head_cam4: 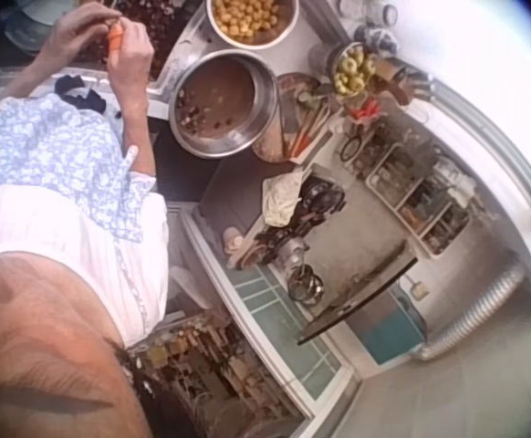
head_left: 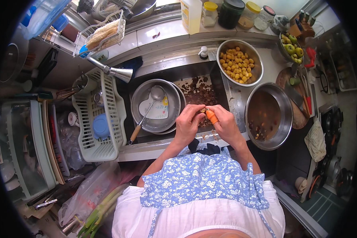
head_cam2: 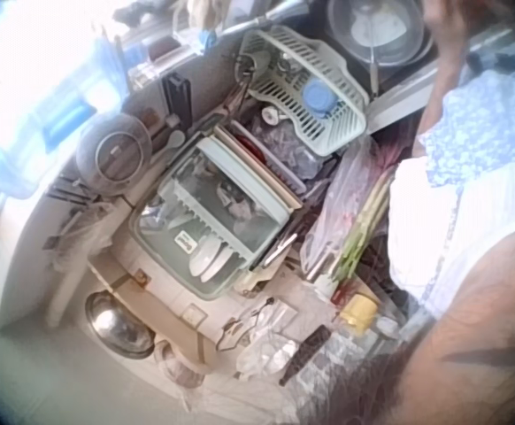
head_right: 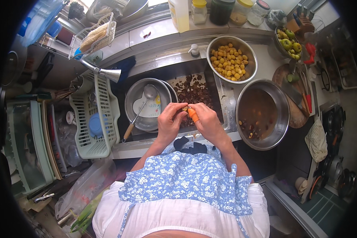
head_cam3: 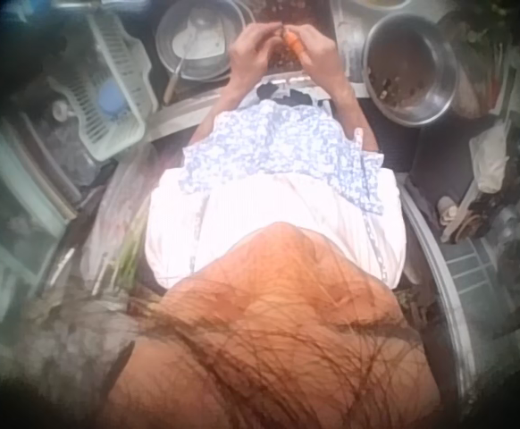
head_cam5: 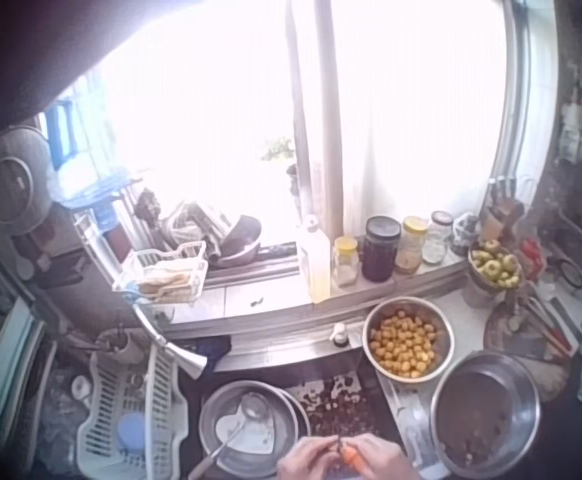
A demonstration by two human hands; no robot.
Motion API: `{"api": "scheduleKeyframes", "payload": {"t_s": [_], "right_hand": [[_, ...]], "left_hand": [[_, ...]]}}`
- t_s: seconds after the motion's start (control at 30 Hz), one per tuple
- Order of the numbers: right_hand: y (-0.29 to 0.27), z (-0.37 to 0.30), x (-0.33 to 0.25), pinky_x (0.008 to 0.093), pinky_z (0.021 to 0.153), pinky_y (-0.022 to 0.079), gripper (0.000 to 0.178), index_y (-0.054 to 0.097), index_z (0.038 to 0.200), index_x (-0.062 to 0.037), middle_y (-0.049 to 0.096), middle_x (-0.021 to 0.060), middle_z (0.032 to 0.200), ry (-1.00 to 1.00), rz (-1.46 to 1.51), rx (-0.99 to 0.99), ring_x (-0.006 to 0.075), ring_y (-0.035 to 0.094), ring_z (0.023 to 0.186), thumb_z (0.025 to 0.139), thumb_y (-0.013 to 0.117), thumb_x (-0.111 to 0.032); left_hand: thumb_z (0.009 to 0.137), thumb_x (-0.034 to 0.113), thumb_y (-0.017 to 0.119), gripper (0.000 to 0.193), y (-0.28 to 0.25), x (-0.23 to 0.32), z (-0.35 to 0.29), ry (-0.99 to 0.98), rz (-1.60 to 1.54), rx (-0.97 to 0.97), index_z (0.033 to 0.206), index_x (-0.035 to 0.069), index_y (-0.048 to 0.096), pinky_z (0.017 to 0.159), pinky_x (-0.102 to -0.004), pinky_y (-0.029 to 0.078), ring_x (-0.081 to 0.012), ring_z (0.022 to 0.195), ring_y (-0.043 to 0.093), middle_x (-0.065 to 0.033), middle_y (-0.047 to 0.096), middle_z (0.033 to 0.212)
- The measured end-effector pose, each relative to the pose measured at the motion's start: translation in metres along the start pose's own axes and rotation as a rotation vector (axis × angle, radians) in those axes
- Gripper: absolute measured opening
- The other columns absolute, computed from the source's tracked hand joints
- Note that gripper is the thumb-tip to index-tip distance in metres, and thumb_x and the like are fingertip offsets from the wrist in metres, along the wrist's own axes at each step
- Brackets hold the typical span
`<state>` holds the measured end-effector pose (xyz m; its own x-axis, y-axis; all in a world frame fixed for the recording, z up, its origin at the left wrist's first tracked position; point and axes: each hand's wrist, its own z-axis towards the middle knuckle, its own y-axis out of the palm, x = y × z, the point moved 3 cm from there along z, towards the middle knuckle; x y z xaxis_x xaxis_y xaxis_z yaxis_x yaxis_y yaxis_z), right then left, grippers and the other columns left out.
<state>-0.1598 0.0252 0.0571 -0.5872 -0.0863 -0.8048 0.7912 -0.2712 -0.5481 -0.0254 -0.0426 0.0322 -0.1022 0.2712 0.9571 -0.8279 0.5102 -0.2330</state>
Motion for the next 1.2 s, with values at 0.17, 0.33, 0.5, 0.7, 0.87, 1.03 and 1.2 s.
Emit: {"api": "scheduleKeyframes", "payload": {"t_s": [0.17,0.33,0.5,0.7,0.87,1.03,1.2], "right_hand": [[0.004,0.002,-0.006,0.0432,0.081,0.049,0.034,0.055,0.109,0.0029,0.059,0.0187,0.097,-0.044,-0.095,-0.001,0.0373,0.060,0.093,0.075,0.057,0.006],[0.013,-0.001,0.002,0.0393,0.079,0.050,0.027,0.055,0.112,0.0031,0.060,0.0198,0.099,0.114,0.021,0.012,0.0356,0.062,0.091,0.084,0.054,0.003],[0.004,0.004,0.004,0.0354,0.079,0.050,0.028,0.055,0.118,0.0036,0.061,0.0188,0.103,0.132,0.142,0.025,0.0329,0.063,0.094,0.090,0.051,0.002],[0.001,0.008,-0.004,0.0394,0.080,0.050,0.032,0.054,0.113,0.0042,0.059,0.0199,0.101,-0.037,0.035,-0.013,0.0364,0.060,0.095,0.081,0.056,0.007],[0.009,0.003,-0.005,0.0436,0.083,0.048,0.041,0.049,0.114,0.0045,0.055,0.0212,0.102,-0.061,-0.077,-0.009,0.0395,0.056,0.096,0.073,0.055,0.009],[0.024,0.002,-0.010,0.0436,0.082,0.048,0.038,0.049,0.113,0.0037,0.055,0.0213,0.102,0.043,-0.061,0.099,0.0396,0.056,0.095,0.075,0.053,0.008],[0.031,0.004,-0.002,0.0398,0.075,0.050,0.029,0.053,0.113,0.0018,0.058,0.0198,0.098,0.189,0.043,0.229,0.0355,0.062,0.088,0.084,0.050,0.005]], "left_hand": [[0.084,-0.003,0.062,0.021,0.003,0.008,0.000,0.213,0.235,0.071,0.105,-0.002,0.062,0.064,-0.0303,0.053,-0.0243,0.079,0.064,-0.0149,0.061,0.096],[0.086,-0.005,0.061,0.024,0.004,0.012,-0.002,0.065,0.031,0.119,0.109,-0.002,0.063,0.058,-0.0237,0.051,-0.0123,0.071,0.064,-0.0100,0.062,0.098],[0.085,-0.006,0.062,0.026,-0.004,0.001,0.001,-0.023,-0.014,0.140,0.110,0.000,0.064,0.056,-0.0227,0.050,-0.0101,0.069,0.062,-0.0088,0.062,0.098],[0.084,-0.005,0.063,0.026,-0.001,0.005,0.004,0.134,0.142,0.126,0.109,0.001,0.065,0.059,-0.0245,0.051,-0.0154,0.073,0.064,-0.0111,0.063,0.098],[0.083,-0.002,0.064,0.023,0.004,0.012,0.000,0.123,0.214,0.161,0.106,0.001,0.064,0.070,-0.0326,0.053,-0.0264,0.085,0.064,-0.0141,0.063,0.097],[0.084,-0.001,0.064,0.020,0.009,0.013,-0.005,0.162,0.243,0.285,0.105,0.001,0.064,0.075,-0.0344,0.052,-0.0271,0.088,0.064,-0.0141,0.064,0.097],[0.089,-0.001,0.059,0.020,0.006,0.022,-0.003,0.137,0.119,0.312,0.108,-0.001,0.062,0.076,-0.0315,0.053,-0.0231,0.087,0.065,-0.0132,0.064,0.097]]}}
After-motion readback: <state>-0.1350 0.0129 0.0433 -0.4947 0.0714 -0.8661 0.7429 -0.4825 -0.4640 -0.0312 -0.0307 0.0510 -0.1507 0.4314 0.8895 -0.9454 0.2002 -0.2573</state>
